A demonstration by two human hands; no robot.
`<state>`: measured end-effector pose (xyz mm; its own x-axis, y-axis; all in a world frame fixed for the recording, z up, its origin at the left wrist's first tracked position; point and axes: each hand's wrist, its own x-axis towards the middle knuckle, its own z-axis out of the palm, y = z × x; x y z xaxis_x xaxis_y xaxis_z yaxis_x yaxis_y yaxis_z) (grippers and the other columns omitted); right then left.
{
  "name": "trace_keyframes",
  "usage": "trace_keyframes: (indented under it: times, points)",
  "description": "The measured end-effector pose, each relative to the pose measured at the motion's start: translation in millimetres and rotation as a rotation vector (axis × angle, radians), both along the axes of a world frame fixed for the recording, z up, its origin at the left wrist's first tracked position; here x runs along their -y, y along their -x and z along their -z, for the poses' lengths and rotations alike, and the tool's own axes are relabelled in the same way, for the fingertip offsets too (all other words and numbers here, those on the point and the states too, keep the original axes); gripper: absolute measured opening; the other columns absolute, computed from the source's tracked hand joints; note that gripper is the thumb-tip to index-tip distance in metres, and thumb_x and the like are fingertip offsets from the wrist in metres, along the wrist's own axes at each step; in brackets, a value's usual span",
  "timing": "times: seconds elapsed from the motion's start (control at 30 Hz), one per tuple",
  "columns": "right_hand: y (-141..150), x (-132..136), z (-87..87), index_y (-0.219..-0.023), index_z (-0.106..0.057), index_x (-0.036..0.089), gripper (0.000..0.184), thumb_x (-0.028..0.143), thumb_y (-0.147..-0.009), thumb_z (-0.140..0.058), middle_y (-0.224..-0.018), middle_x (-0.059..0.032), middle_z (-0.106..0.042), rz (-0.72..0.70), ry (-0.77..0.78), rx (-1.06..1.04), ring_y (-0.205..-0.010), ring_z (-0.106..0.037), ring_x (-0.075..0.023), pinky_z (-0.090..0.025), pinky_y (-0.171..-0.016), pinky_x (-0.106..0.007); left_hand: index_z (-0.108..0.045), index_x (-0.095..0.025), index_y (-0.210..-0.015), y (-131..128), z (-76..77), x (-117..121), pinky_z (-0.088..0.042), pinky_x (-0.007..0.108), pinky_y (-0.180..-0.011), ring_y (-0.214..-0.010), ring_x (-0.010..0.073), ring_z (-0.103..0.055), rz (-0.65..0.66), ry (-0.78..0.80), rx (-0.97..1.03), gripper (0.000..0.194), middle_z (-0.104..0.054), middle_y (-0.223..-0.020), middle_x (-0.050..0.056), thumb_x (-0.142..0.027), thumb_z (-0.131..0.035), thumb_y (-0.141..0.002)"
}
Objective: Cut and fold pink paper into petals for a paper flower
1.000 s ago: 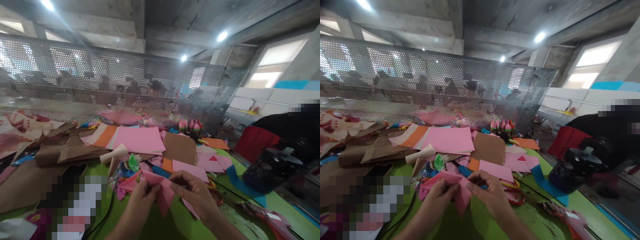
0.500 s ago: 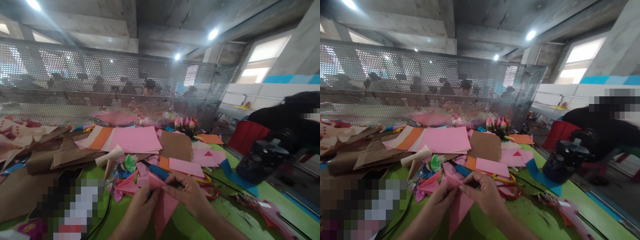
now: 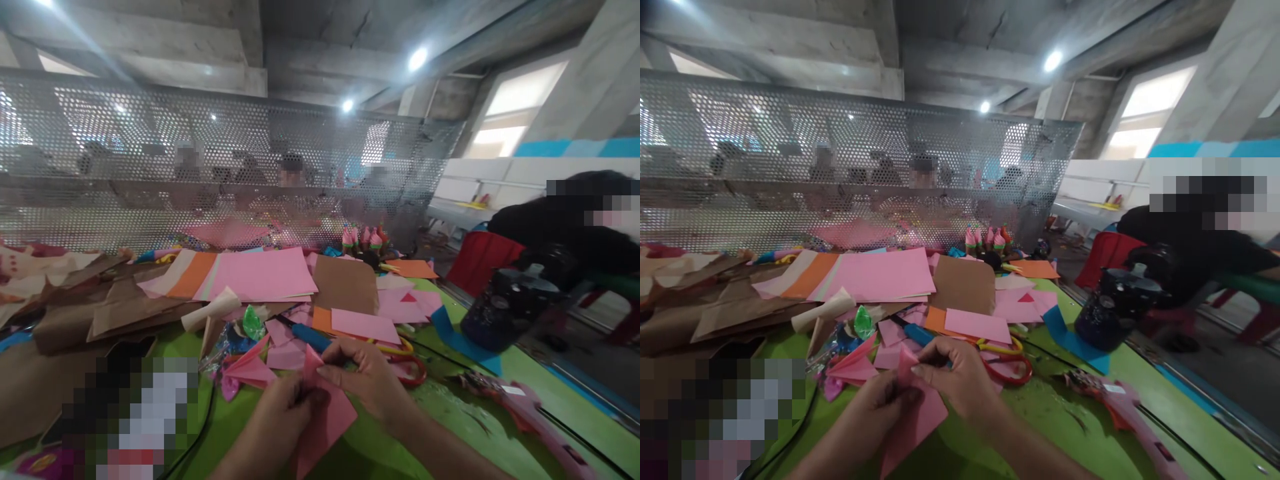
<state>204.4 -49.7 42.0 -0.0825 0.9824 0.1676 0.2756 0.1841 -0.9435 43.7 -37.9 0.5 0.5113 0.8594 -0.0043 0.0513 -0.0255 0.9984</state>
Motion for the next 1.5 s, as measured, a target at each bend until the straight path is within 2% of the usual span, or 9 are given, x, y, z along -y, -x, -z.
trace_keyframes:
  times: [0.23, 0.47, 0.67, 0.9, 1.0, 1.17, 1.27, 1.37, 1.5]
  points:
    - [0.8, 1.6, -4.9, -0.073, -0.069, 0.017, 0.015, 0.031, -0.073, -0.072, -0.070, 0.0001, -0.062, -0.016, -0.002, 0.035, -0.068, -0.054, -0.0152, -0.040, -0.065, -0.025, -0.056, -0.016, -0.070, 3.8, -6.7, 1.8, -0.031, 0.024, -0.055, -0.063, 0.0145, -0.045, 0.021, -0.010, -0.168, 0.007, -0.053, -0.066, -0.001, -0.021, -0.054, -0.075]
    - [1.5, 1.3, -7.0, -0.070, -0.065, 0.017, 0.021, 0.037, -0.076, -0.070, -0.066, 0.0013, -0.057, -0.040, 0.015, 0.000, -0.064, -0.048, -0.0141, -0.036, -0.060, -0.025, -0.064, -0.015, -0.076, 4.0, -9.9, 6.0, -0.034, 0.023, -0.054, -0.059, 0.0138, -0.048, 0.103, 0.012, -0.170, 0.012, -0.061, -0.067, -0.001, -0.022, -0.054, -0.077]
    - [2.2, 3.8, -6.7, -0.068, -0.061, 0.017, 0.016, 0.029, -0.079, -0.065, -0.062, 0.0042, -0.049, -0.048, 0.041, -0.086, -0.059, -0.042, -0.0114, -0.031, -0.057, -0.024, -0.067, -0.015, -0.078, 6.1, -13.0, 10.1, -0.035, 0.024, -0.056, -0.064, 0.0165, -0.053, 0.132, -0.006, -0.200, 0.015, -0.067, -0.074, 0.002, -0.020, -0.054, -0.077]
    - [1.0, 0.1, -5.6, -0.068, -0.060, 0.017, 0.028, 0.041, -0.083, -0.061, -0.062, 0.0040, -0.046, -0.044, 0.069, -0.085, -0.058, -0.039, -0.0111, -0.029, -0.056, -0.024, -0.068, -0.016, -0.084, 6.3, -7.4, 5.8, -0.040, 0.027, -0.064, -0.076, 0.0219, -0.060, 0.160, 0.009, -0.086, 0.016, -0.069, -0.079, 0.003, -0.020, -0.054, -0.078]
    - [0.2, -0.4, -5.7, -0.076, -0.064, 0.017, 0.027, 0.044, -0.082, -0.062, -0.067, 0.0017, -0.052, -0.061, 0.066, -0.039, -0.061, -0.044, -0.0126, -0.033, -0.057, -0.024, -0.065, -0.016, -0.081, 6.5, -5.9, 4.4, -0.039, 0.026, -0.062, -0.072, 0.0197, -0.058, 0.092, 0.069, -0.084, 0.012, -0.067, -0.076, 0.002, -0.023, -0.056, -0.078]
    - [-0.5, -0.6, -7.0, -0.076, -0.064, 0.018, 0.020, 0.037, -0.081, -0.063, -0.066, 0.0020, -0.054, -0.024, 0.035, 0.067, -0.061, -0.046, -0.0128, -0.035, -0.057, -0.023, -0.057, -0.017, -0.067, 7.9, -5.0, 2.6, -0.032, 0.024, -0.054, -0.063, 0.0154, -0.050, -0.048, 0.020, -0.145, 0.014, -0.059, -0.066, -0.001, -0.027, -0.059, -0.077]
    - [-1.7, -2.0, -6.8, -0.084, -0.065, 0.018, 0.020, 0.038, -0.084, -0.061, -0.071, 0.0021, -0.055, -0.057, 0.049, 0.051, -0.063, -0.046, -0.0124, -0.034, -0.057, -0.023, -0.059, -0.016, -0.071, 9.1, -4.8, -2.9, -0.038, 0.025, -0.059, -0.068, 0.0172, -0.053, -0.144, 0.012, -0.027, 0.017, -0.061, -0.070, 0.000, -0.032, -0.061, -0.079]
    - [-5.0, -4.8, -0.5, -0.072, -0.062, 0.017, 0.023, 0.038, -0.079, -0.067, -0.061, 0.0045, -0.048, -0.106, 0.082, 0.152, -0.058, -0.041, -0.0109, -0.028, -0.052, -0.022, -0.060, -0.016, -0.077, 10.0, -3.2, -10.8, -0.044, 0.028, -0.069, -0.075, 0.0197, -0.058, -0.226, 0.022, 0.150, 0.023, -0.064, -0.076, 0.002, -0.039, -0.063, -0.079]
    - [-11.0, -10.8, 13.5, -0.064, -0.055, 0.017, 0.030, 0.040, -0.079, -0.067, -0.057, 0.0046, -0.047, -0.049, 0.063, 0.108, -0.055, -0.043, -0.0112, -0.030, -0.052, -0.023, -0.062, -0.017, -0.087, 7.4, 1.5, -18.1, -0.047, 0.031, -0.075, -0.081, 0.0208, -0.062, -0.187, 0.085, 0.322, 0.034, -0.068, -0.084, 0.005, -0.049, -0.067, -0.076]
